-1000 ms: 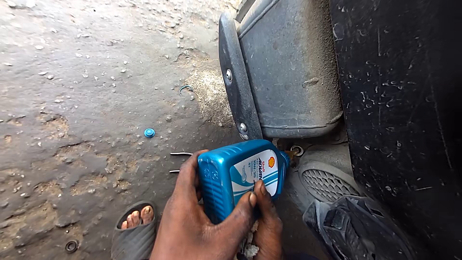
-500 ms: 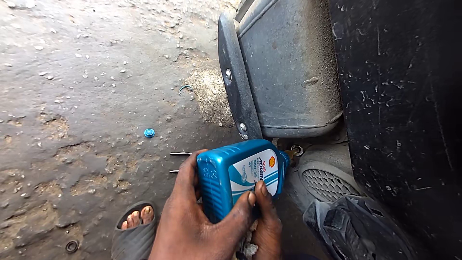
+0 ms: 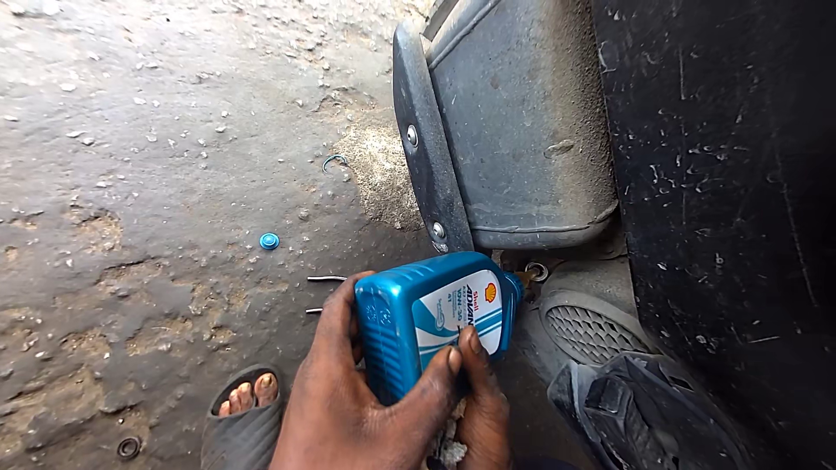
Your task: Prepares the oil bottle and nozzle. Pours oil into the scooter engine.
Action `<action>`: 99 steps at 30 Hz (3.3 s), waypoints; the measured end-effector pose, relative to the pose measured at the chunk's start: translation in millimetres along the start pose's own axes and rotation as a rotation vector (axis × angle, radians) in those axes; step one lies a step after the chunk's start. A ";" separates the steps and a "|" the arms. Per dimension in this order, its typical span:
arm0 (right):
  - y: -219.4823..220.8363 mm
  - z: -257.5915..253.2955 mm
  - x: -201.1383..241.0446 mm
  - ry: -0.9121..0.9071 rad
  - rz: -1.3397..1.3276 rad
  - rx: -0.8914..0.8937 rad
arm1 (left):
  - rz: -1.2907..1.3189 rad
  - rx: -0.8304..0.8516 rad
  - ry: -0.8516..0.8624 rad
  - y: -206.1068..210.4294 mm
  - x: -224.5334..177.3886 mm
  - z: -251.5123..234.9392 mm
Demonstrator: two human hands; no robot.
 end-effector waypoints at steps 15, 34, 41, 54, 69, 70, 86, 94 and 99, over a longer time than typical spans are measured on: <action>-1.6 0.1 -1.2 0.010 0.013 -0.033 | -0.004 0.003 -0.007 -0.3 1.0 -1.2; -2.8 -0.5 0.2 -0.024 0.030 -0.045 | -0.023 -0.007 0.011 -0.1 -0.6 -1.2; -2.7 -0.9 -0.6 -0.025 0.005 -0.026 | -0.027 -0.014 -0.001 -1.3 0.9 -1.8; -3.8 -0.7 0.5 -0.035 0.033 -0.041 | -0.016 -0.013 -0.002 -0.5 0.3 -0.8; -2.4 -0.8 0.3 -0.016 0.043 -0.043 | -0.024 -0.015 -0.015 -0.2 0.1 -1.2; -2.5 -1.0 0.2 -0.017 0.040 -0.040 | -0.025 -0.018 -0.012 -0.2 0.2 -1.1; -1.8 -2.1 -1.6 0.004 0.007 -0.028 | -0.025 -0.029 -0.015 -0.4 0.2 -1.8; -2.6 -1.9 0.0 -0.020 0.037 -0.043 | -0.034 -0.020 0.011 -0.5 -0.1 -2.8; 0.1 -1.7 -1.7 -0.003 -0.004 -0.019 | -0.035 -0.023 -0.002 -1.4 0.2 -3.1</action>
Point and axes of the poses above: each hand's wrist, its own z-axis away from the middle knuckle, its own y-axis out of the palm, x = y × z, the point moved 9 cm from there along -z, towards the middle knuckle, and after that the axes turned 14 degrees about -y, right-handed, at the moved point
